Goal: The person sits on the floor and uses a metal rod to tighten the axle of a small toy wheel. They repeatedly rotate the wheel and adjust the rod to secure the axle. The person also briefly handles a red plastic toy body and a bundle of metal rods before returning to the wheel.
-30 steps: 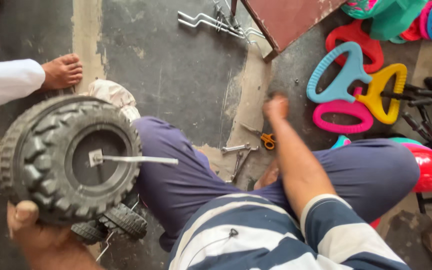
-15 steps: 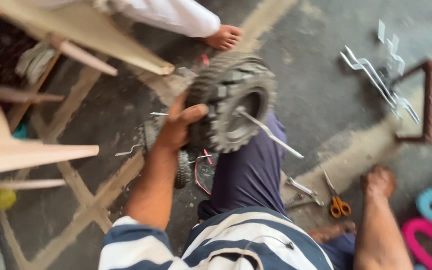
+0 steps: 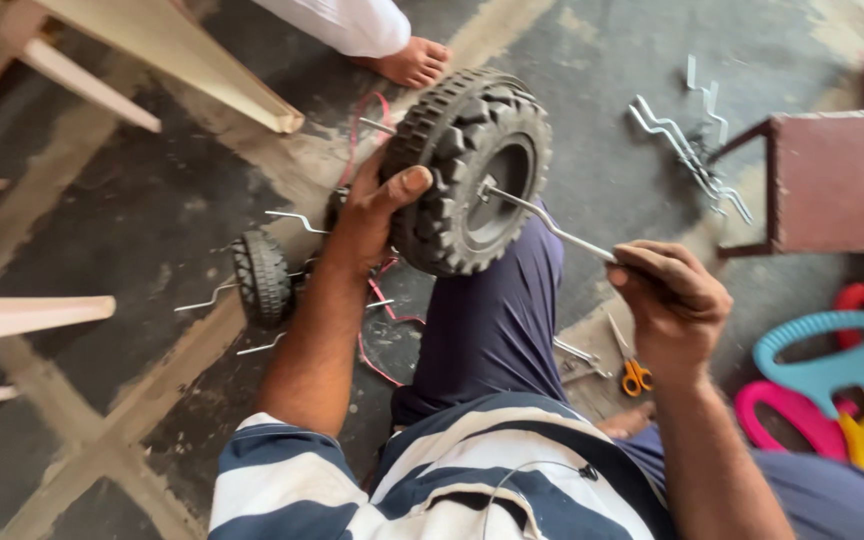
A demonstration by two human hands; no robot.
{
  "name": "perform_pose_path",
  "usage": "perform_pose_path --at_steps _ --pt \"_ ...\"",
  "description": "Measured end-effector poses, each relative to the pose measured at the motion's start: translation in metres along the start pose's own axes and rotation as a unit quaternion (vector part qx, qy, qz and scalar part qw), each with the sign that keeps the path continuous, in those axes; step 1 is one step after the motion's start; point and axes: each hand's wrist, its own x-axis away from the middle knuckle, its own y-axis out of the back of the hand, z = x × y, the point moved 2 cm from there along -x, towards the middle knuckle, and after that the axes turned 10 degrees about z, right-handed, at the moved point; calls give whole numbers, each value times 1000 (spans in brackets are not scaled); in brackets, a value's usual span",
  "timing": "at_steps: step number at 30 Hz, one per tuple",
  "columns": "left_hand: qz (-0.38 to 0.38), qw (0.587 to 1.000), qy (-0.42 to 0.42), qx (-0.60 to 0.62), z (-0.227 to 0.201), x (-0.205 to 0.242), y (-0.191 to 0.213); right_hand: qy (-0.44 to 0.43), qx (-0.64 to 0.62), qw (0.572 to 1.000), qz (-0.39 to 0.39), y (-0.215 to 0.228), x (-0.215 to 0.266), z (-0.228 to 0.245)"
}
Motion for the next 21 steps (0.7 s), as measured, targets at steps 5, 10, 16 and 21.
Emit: perform_pose_path --at_steps 5,10,16,21 --pt "20 1000 -16 -13 -1 0 8 23 108 994 -18 -17 -3 19" --pt "13 999 -10 41 9 4 17 72 159 985 -14 -20 -7 15" --pt "59 993 -11 100 37 17 12 -49 -92 994 18 -55 -8 -9" --pt "87 995 12 50 39 20 -2 42 -20 998 42 -78 -23 -17"
